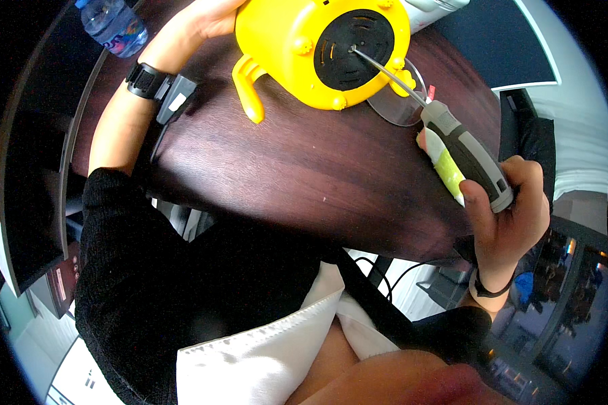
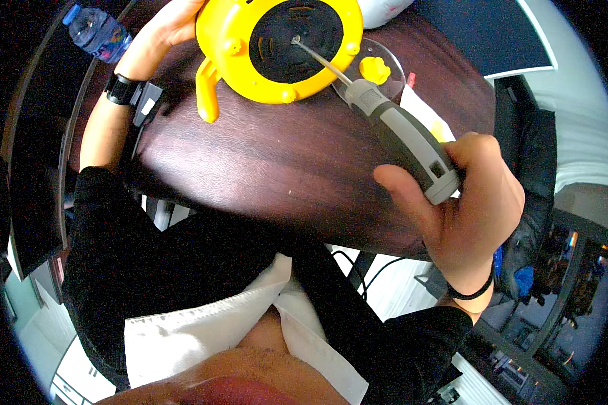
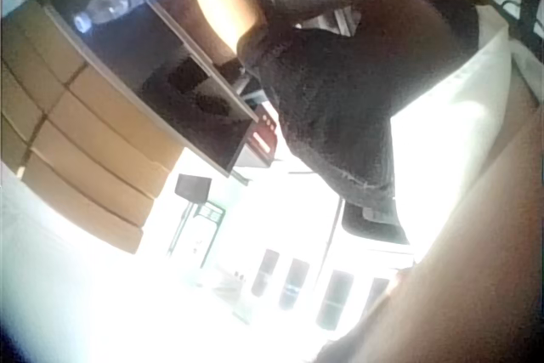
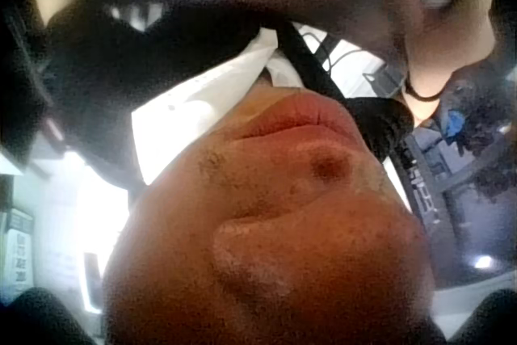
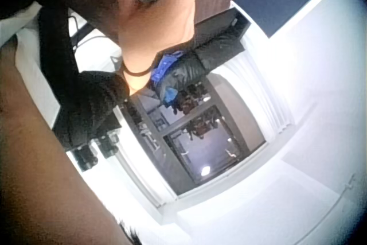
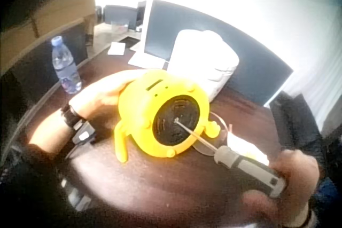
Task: The person uses a screwdriver to remove screws from the bottom of a yellow electric kettle. They then lift the kettle to reveal the inner pot and open a white rice cooker.
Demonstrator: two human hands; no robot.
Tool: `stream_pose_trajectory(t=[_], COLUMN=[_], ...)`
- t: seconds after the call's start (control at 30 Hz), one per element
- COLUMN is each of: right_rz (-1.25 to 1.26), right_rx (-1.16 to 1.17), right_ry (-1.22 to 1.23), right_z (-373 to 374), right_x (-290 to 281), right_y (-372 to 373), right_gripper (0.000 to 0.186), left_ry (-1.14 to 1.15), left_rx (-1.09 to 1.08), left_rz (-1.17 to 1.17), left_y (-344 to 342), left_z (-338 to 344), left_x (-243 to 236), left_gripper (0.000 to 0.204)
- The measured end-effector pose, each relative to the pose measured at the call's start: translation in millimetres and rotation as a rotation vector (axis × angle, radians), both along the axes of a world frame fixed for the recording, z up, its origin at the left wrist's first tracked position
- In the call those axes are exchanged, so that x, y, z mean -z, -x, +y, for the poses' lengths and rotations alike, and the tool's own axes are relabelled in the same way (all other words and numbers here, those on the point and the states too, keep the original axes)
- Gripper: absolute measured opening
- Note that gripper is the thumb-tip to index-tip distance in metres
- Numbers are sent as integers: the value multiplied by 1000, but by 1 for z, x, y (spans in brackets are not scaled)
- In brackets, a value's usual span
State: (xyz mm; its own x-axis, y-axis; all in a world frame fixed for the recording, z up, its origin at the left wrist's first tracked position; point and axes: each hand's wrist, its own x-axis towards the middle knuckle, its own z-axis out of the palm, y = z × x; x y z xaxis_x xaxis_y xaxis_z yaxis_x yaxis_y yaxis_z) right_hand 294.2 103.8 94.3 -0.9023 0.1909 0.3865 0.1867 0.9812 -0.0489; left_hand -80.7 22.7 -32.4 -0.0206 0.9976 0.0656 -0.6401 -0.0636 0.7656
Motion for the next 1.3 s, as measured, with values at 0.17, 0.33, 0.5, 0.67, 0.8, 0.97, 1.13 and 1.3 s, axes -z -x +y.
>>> stream_pose_trajectory(t=[0.17, 0.33, 0.5, 0.67, 0.8, 0.97, 1.13, 1.3], right_rz=[262, 188, 196, 148, 46, 49, 99, 250], right_rx=[-42, -111, -109, -98, -89, -152, -122, -69], right_ry=[49, -140, -12, 128, 67, -65, 16, 37], right_z=[5, 5, 2, -7, -17, -17, -1, -2], right_x=[18, 7, 14, 12, 1, -11, -6, 17], right_y=[7, 13, 9, 1, 2, 2, 0, 1], right_gripper=[60, 56, 56, 36, 32, 48, 56, 62], left_ry=[13, 2, 13, 24, 18, 16, -48, -56], left_rx=[-41, -29, -9, -49, -46, -61, -4, 43], left_rz=[4, -8, -72, -32, -3, 23, 50, 44], left_y=[1, 2, 1, 2, 2, 3, 1, 2], left_z=[-2, -3, -3, -1, -5, -2, -4, -6], left_x=[3, 5, 5, 7, 6, 5, 2, 1], left_gripper=[36, 34, 33, 34, 34, 35, 37, 40])
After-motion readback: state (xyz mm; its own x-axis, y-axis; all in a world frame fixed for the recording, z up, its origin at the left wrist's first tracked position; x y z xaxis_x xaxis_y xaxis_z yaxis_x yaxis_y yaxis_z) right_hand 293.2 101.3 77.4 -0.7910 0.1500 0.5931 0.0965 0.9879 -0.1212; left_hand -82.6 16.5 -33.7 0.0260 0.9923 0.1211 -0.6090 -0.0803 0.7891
